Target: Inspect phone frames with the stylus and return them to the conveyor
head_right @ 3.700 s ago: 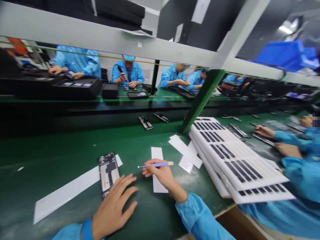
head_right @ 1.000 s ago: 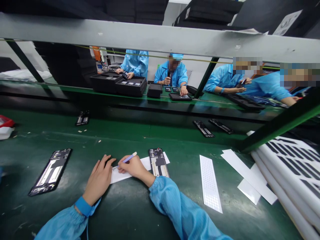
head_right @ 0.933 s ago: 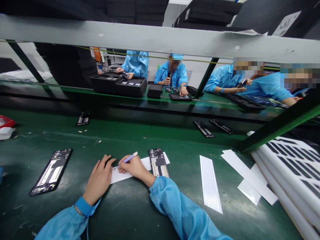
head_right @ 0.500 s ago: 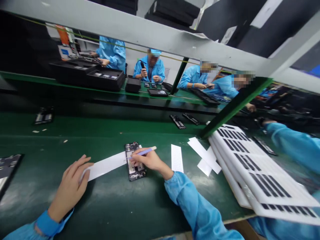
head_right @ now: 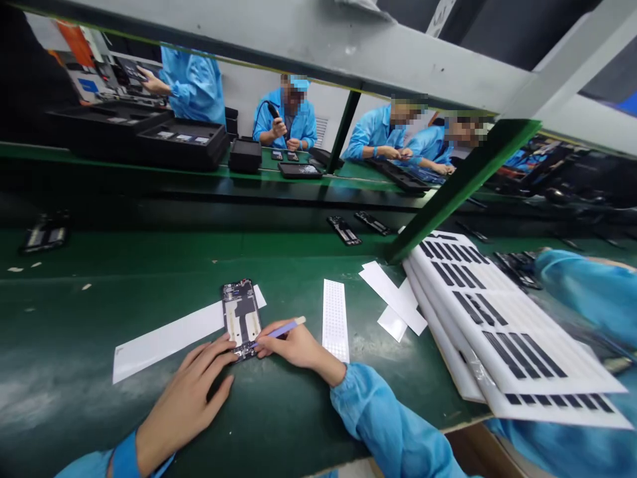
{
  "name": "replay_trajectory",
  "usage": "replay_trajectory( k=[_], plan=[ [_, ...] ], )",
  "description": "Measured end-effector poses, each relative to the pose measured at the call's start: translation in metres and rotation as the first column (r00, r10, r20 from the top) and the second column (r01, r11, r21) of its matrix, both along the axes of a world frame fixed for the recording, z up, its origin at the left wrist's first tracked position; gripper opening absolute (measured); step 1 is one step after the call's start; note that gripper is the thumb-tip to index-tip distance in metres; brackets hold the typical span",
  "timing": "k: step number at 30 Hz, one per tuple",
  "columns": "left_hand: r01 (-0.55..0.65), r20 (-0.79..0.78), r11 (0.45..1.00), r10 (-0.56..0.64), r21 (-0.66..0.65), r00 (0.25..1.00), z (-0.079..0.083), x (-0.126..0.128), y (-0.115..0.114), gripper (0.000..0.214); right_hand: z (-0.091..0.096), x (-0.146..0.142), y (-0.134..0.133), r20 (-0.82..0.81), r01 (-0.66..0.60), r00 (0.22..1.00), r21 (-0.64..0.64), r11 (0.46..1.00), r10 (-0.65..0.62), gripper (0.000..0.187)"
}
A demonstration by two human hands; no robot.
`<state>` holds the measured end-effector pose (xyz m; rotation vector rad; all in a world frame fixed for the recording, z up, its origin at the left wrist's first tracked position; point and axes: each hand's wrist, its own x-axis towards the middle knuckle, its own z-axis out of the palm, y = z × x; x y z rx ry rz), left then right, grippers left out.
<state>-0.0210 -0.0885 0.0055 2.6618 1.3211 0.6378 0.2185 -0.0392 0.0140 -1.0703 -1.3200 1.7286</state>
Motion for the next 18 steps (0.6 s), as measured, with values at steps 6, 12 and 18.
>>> replay_trajectory(
  k=[6,12,18],
  plan=[
    [0.01,-0.025,1.0,-0.009,0.009,1.0,-0.0022,-0.001,0.0005,0.033,-0.0015,0.0025,0.0011,0.018,-0.032,0.999,0.011,0.999,0.032,0.037],
    [0.016,-0.01,0.999,-0.016,0.037,1.0,0.0022,0.0008,0.0005,0.035,0.0007,0.0009,0.0018,0.025,-0.023,0.999,0.012,1.0,0.022,0.039],
    [0.042,-0.031,0.998,-0.04,0.042,0.999,0.0027,-0.0008,0.0013,0.045,0.0055,0.0006,0.0024,0.027,-0.028,0.999,-0.003,1.0,0.028,0.043]
  ],
)
